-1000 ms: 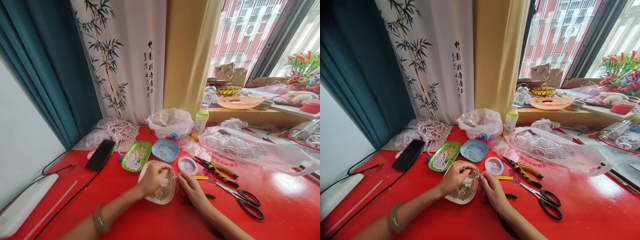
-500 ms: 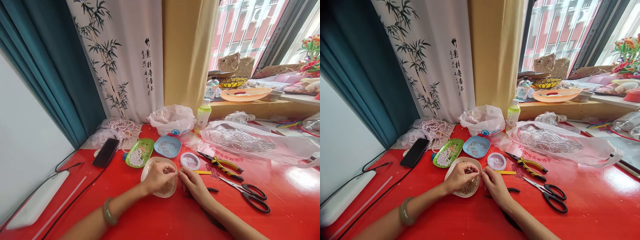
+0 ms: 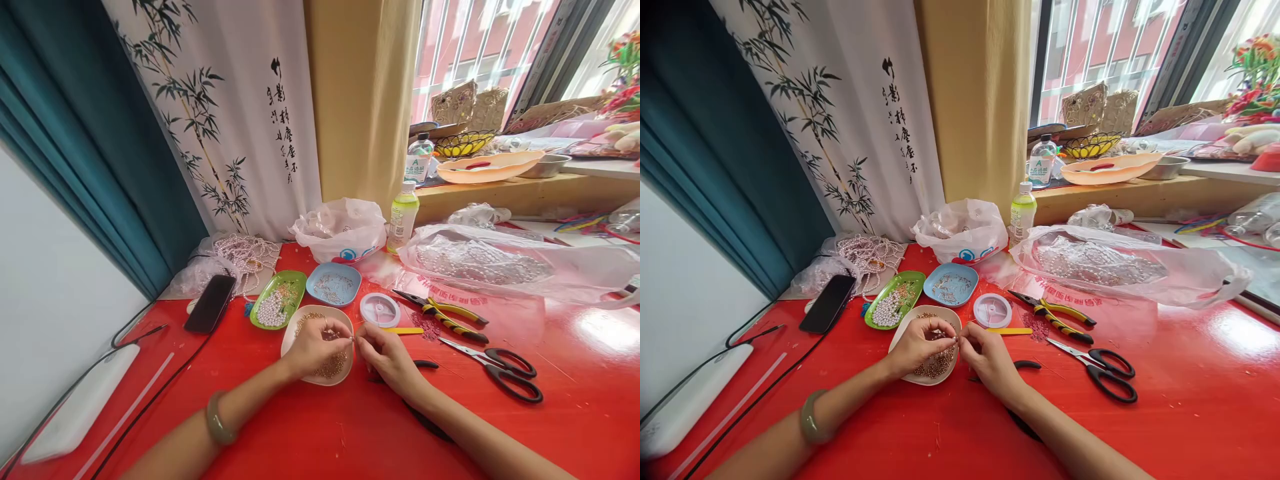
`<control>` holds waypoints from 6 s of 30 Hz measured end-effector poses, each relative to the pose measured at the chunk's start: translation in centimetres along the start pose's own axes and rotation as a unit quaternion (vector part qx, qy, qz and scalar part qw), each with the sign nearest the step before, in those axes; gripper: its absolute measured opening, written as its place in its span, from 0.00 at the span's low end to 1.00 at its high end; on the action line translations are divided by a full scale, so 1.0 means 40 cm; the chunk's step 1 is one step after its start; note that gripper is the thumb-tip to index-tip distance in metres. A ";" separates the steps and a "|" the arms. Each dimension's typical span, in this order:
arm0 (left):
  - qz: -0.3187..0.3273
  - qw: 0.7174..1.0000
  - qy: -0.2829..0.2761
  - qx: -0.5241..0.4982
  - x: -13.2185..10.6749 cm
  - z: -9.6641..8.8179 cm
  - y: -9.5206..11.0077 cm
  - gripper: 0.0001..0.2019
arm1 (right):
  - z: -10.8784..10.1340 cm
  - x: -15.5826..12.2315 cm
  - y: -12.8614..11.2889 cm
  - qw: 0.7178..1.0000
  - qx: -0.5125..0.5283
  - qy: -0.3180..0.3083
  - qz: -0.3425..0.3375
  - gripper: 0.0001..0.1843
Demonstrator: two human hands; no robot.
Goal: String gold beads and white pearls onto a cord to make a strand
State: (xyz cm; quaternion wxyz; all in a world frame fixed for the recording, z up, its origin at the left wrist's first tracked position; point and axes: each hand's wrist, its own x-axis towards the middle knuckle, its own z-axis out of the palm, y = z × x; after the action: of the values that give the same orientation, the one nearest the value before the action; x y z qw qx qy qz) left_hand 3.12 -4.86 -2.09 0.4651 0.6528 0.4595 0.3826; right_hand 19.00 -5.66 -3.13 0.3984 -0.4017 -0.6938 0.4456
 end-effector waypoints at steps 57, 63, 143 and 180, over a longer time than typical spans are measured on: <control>0.174 0.973 0.026 0.148 -0.017 -0.008 0.013 0.05 | -0.015 0.001 -0.002 0.999 0.021 -0.041 0.009 0.09; 0.065 0.994 0.045 0.072 -0.004 -0.010 0.010 0.06 | -0.022 0.002 -0.007 0.998 0.057 -0.039 0.008 0.12; 0.056 0.997 0.045 0.000 0.001 -0.011 -0.017 0.06 | -0.015 -0.006 0.017 0.940 -0.262 0.085 -0.202 0.09; 0.026 0.999 0.037 -0.020 0.002 -0.011 -0.010 0.04 | -0.016 -0.004 0.016 0.944 -0.267 0.078 -0.178 0.10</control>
State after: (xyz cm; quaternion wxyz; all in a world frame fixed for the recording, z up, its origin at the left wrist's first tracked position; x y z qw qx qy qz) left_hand 2.62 -4.62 -2.34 0.4507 0.6405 0.4512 0.4279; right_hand 19.76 -5.44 -3.58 0.4029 -0.3965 -0.8141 0.1330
